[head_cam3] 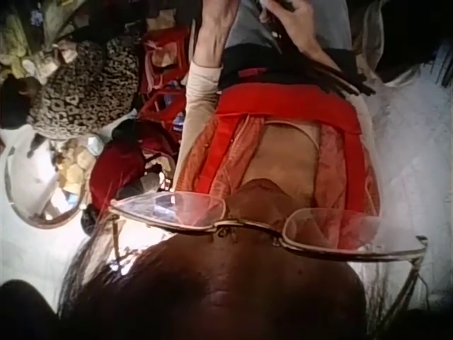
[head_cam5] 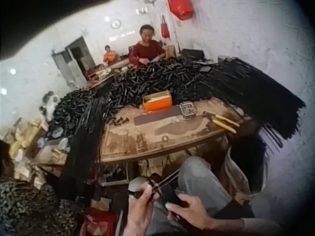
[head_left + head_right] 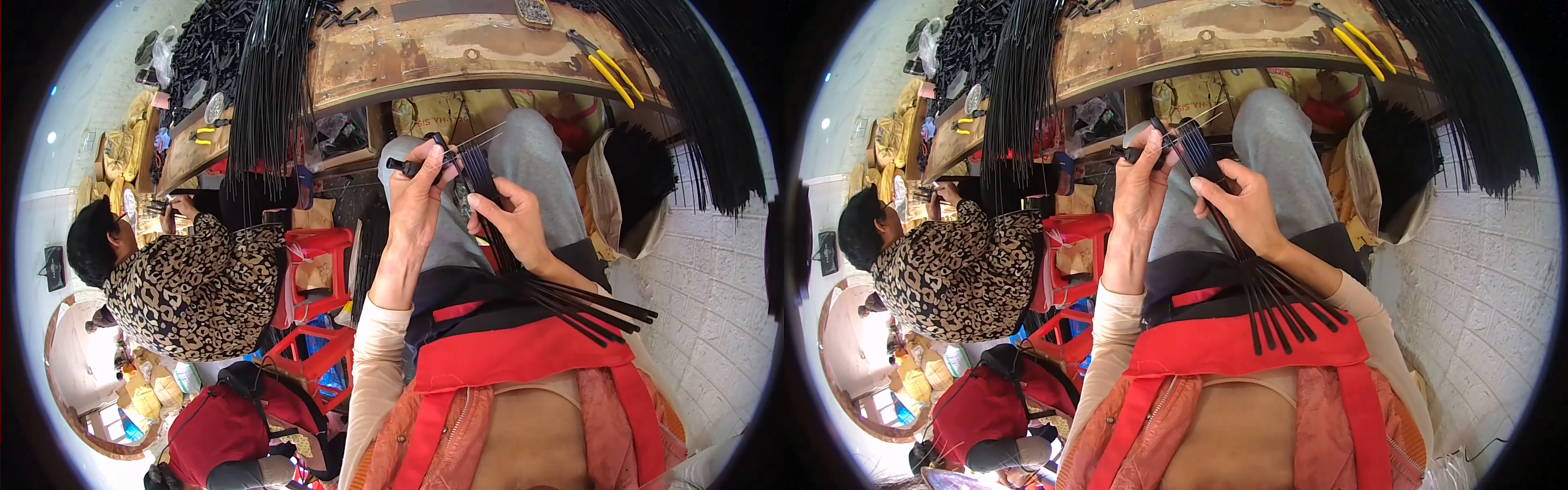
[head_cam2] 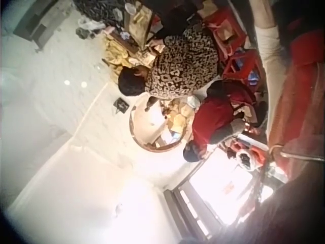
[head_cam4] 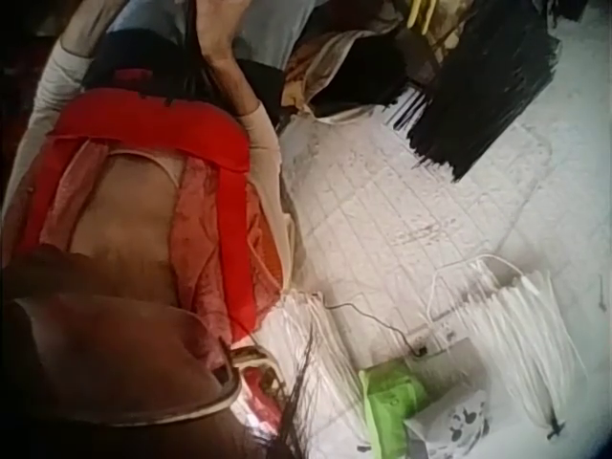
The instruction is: Assembling black plastic components and attaching connector clips at a factory workbench.
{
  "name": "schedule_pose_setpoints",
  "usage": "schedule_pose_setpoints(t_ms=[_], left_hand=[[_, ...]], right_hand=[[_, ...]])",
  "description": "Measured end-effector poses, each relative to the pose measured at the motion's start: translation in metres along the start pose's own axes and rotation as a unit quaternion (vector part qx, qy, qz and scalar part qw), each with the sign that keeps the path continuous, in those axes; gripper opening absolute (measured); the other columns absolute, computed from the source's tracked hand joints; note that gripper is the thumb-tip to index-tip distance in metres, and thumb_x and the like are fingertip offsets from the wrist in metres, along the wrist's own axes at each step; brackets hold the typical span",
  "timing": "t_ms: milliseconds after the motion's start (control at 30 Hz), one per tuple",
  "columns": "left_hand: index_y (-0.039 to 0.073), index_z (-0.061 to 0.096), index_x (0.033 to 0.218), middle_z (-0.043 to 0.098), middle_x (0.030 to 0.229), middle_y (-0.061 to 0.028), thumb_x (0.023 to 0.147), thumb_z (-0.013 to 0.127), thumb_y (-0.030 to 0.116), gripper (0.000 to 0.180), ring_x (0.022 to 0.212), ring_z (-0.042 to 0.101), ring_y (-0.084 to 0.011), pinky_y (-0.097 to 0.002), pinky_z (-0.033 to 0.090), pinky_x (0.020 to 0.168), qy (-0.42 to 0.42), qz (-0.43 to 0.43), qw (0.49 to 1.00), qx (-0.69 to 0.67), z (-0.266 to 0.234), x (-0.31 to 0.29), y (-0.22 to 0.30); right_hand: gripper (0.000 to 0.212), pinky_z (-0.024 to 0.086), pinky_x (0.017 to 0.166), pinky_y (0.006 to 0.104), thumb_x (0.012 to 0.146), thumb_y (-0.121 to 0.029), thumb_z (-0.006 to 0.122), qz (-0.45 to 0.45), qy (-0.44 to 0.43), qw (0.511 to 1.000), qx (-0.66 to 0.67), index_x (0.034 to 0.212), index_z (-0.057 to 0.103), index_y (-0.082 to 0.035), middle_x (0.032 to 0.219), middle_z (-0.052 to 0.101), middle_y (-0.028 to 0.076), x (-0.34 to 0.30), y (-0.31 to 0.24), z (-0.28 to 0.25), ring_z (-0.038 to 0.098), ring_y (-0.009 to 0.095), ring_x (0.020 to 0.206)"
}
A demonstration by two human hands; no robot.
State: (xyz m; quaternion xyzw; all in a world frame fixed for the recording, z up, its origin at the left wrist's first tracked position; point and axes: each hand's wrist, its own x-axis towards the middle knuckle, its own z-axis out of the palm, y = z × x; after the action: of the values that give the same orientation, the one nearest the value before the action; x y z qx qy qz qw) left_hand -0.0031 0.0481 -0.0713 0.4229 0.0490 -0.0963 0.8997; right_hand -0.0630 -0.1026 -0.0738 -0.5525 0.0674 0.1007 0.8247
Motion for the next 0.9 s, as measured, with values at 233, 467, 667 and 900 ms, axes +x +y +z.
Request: schedule_pose_setpoints(t_ms=[233,467,667,900], left_hand=[[-0.004,0.059,0.119,0.063,0.112,-0.0119,0.098,0.057,0.029,0.04,0.103,0.061,-0.0188,-0.0352,0.051,0.098,0.014,-0.041,0.995,-0.095,-0.004,-0.009,-0.005],[-0.006,0.049,0.13,0.057,0.12,-0.0113,0.097,0.059,0.033,0.052,0.11,0.056,-0.0173,-0.0332,0.047,0.102,0.003,-0.026,0.998,-0.05,-0.001,-0.013,-0.007],[-0.005,0.05,0.13,0.057,0.122,-0.0122,0.095,0.062,0.026,0.048,0.11,0.056,-0.0176,-0.0315,0.049,0.1,-0.002,-0.041,0.996,-0.081,-0.005,-0.016,-0.004],[-0.005,0.055,0.126,0.063,0.116,-0.0131,0.091,0.064,0.002,0.037,0.103,0.063,-0.0184,-0.0274,0.052,0.093,0.03,-0.026,0.999,-0.037,0.009,-0.025,0.004]], right_hand=[[0.017,0.047,0.057,0.0227,0.091,-0.015,0.067,0.01,0.002,1.0,0.001,0.091,0.061,0.001,0.071,0.062,0.004,0.003,0.001,-0.001,0.06,0.009,0.063],[0.019,0.046,0.057,0.0223,0.091,-0.017,0.068,0.001,0.004,1.0,0.009,0.094,0.062,0.001,0.072,0.063,0.005,-0.001,-0.003,0.002,0.061,0.009,0.063],[0.019,0.046,0.058,0.0223,0.09,-0.017,0.068,0.01,-0.005,1.0,0.006,0.094,0.062,0.0,0.073,0.063,0.004,-0.003,-0.004,0.001,0.061,0.009,0.064],[0.016,0.047,0.06,0.0226,0.091,-0.013,0.066,0.003,-0.026,1.0,-0.016,0.097,0.062,0.001,0.078,0.064,0.004,-0.01,-0.012,0.003,0.061,0.009,0.067]])
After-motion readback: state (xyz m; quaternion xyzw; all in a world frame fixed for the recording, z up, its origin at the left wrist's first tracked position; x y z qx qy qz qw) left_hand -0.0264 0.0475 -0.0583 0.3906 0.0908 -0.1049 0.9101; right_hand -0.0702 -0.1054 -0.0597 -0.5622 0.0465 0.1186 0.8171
